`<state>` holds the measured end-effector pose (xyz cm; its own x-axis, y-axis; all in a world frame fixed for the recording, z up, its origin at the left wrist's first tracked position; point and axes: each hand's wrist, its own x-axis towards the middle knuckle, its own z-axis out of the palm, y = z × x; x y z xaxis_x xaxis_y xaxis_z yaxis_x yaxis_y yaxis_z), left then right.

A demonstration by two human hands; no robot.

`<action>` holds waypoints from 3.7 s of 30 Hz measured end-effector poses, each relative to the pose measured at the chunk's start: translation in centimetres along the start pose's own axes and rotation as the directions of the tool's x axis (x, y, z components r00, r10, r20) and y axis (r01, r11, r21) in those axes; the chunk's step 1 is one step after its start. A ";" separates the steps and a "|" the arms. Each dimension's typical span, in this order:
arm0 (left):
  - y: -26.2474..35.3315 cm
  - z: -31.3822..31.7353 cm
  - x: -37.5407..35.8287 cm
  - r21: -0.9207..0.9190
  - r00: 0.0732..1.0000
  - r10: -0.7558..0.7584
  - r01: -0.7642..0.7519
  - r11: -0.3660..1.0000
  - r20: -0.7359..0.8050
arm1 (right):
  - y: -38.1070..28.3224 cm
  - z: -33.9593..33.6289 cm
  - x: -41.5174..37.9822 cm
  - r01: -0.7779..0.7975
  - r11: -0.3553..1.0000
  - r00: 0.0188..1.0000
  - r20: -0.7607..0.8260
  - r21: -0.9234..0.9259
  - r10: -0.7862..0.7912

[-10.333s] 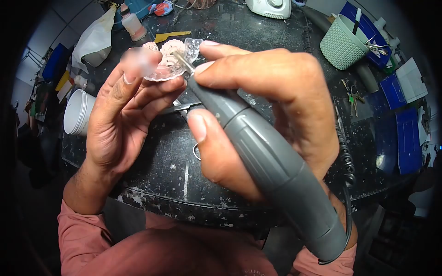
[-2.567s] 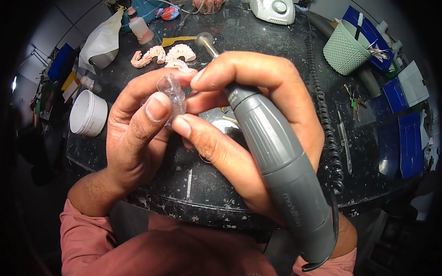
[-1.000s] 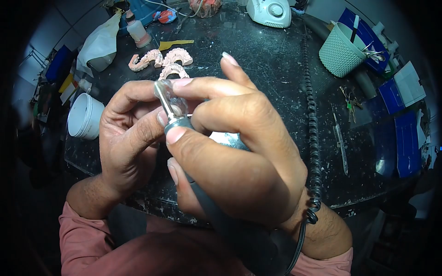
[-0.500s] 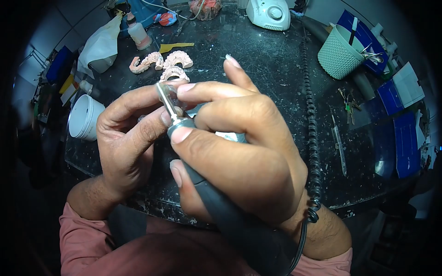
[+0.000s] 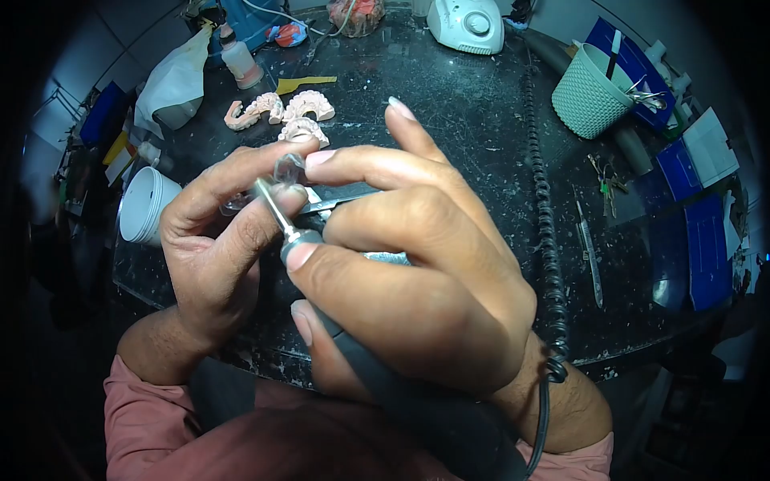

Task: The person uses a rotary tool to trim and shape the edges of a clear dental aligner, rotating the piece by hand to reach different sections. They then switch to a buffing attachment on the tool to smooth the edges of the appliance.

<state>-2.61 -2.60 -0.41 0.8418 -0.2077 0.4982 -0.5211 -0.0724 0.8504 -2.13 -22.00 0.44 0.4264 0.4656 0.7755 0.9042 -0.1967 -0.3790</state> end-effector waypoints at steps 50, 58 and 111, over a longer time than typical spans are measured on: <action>-0.2 -1.1 0.7 0.372 0.937 0.329 -0.350 0.860 0.121 | 0.2 -0.5 -0.1 -0.015 0.995 0.999 -0.029 0.099 0.018; -0.4 -1.4 1.1 0.409 0.905 0.389 -0.425 0.808 0.171 | 0.2 -0.1 -0.1 -0.079 0.970 0.988 -0.108 0.231 0.106; -1.4 -1.3 0.4 0.184 0.962 0.270 -0.273 0.944 0.039 | -0.8 1.1 -0.7 -0.140 0.923 0.966 -0.154 0.358 0.206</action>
<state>-1.37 -1.30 -1.16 0.6634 -0.2578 0.7024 -0.7477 -0.1913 0.6359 -3.12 -21.25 -0.32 0.6021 0.2764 0.7491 0.7665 0.0624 -0.6392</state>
